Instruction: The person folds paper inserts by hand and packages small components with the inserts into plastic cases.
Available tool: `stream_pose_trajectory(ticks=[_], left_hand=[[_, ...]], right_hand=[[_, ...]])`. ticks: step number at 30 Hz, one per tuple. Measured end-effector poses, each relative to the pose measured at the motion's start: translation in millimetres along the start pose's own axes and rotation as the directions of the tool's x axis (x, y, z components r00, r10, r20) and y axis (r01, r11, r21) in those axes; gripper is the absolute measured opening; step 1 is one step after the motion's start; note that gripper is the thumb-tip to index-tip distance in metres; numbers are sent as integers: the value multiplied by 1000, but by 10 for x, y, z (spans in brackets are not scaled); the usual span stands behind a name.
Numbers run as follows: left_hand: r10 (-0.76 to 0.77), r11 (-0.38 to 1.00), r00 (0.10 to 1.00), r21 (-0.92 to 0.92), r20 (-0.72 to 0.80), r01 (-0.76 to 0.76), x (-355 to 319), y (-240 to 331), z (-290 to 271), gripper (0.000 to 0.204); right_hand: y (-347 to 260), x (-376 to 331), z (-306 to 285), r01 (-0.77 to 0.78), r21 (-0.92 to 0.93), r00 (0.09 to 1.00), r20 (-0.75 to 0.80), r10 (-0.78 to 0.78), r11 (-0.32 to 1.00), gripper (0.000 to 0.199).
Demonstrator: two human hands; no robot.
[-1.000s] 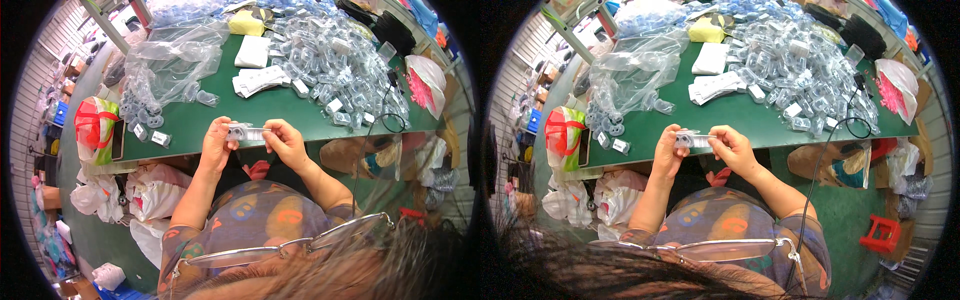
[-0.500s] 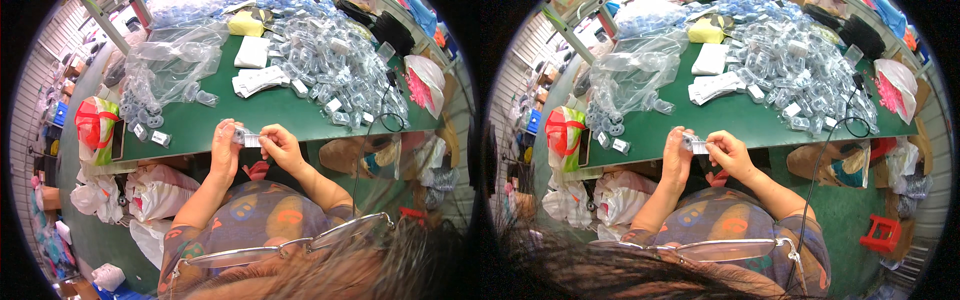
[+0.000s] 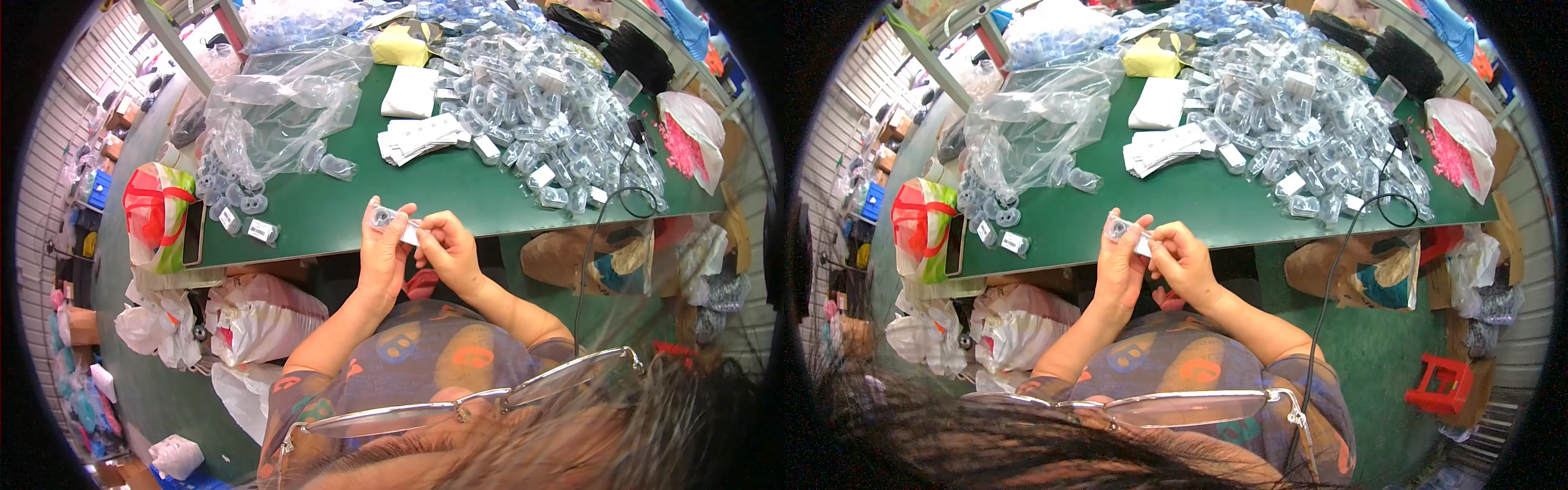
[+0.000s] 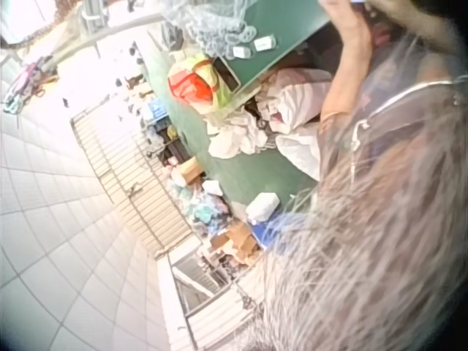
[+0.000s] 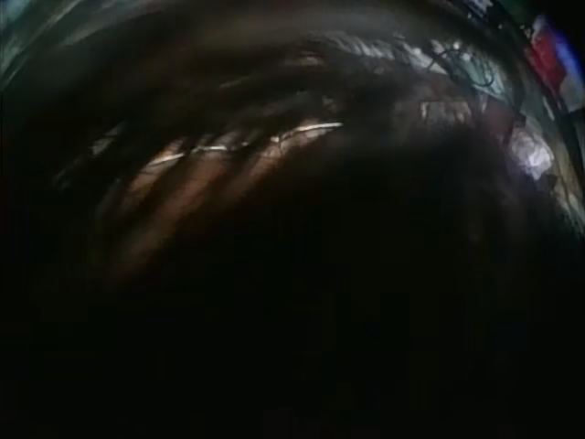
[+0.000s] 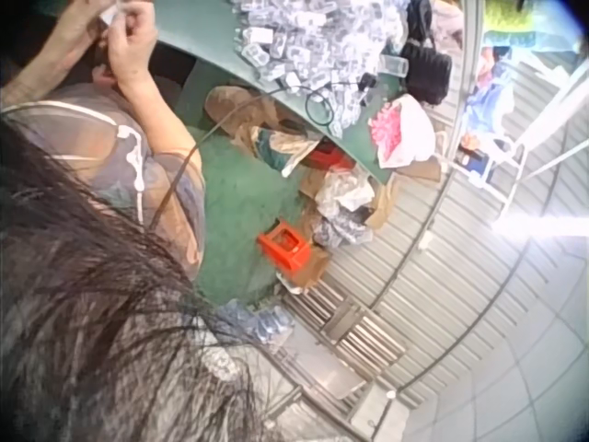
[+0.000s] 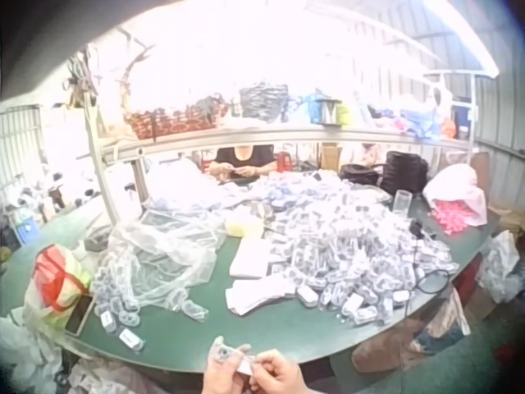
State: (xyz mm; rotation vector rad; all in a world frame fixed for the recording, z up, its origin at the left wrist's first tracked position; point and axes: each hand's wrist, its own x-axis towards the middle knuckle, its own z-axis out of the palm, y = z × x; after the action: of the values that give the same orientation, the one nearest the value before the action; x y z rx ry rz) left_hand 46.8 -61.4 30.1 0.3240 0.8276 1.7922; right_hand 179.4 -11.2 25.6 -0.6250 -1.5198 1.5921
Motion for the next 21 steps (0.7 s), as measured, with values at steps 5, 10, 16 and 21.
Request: stream_pose_trajectory(ticks=[5, 10, 16, 21], left_hand=[[-45, 999, 999, 27, -11, 45, -41, -48, 39, 80], [-144, 978, 985, -140, 92, 156, 17, -33, 2, 68], [-131, 976, 991, -168, 40, 136, 118, -28, -22, 44], [-113, 979, 992, -166, 55, 121, 155, -72, -32, 40]], right_hand=[[167, -7, 67, 1, 98, 999, -46, 3, 995, 11], [186, 14, 55, 51, 107, 994, -97, -40, 993, 11], [140, 40, 19, 109, 63, 988, -119, -100, 992, 12], [124, 49, 50, 180, -98, 979, -84, -188, 979, 10]])
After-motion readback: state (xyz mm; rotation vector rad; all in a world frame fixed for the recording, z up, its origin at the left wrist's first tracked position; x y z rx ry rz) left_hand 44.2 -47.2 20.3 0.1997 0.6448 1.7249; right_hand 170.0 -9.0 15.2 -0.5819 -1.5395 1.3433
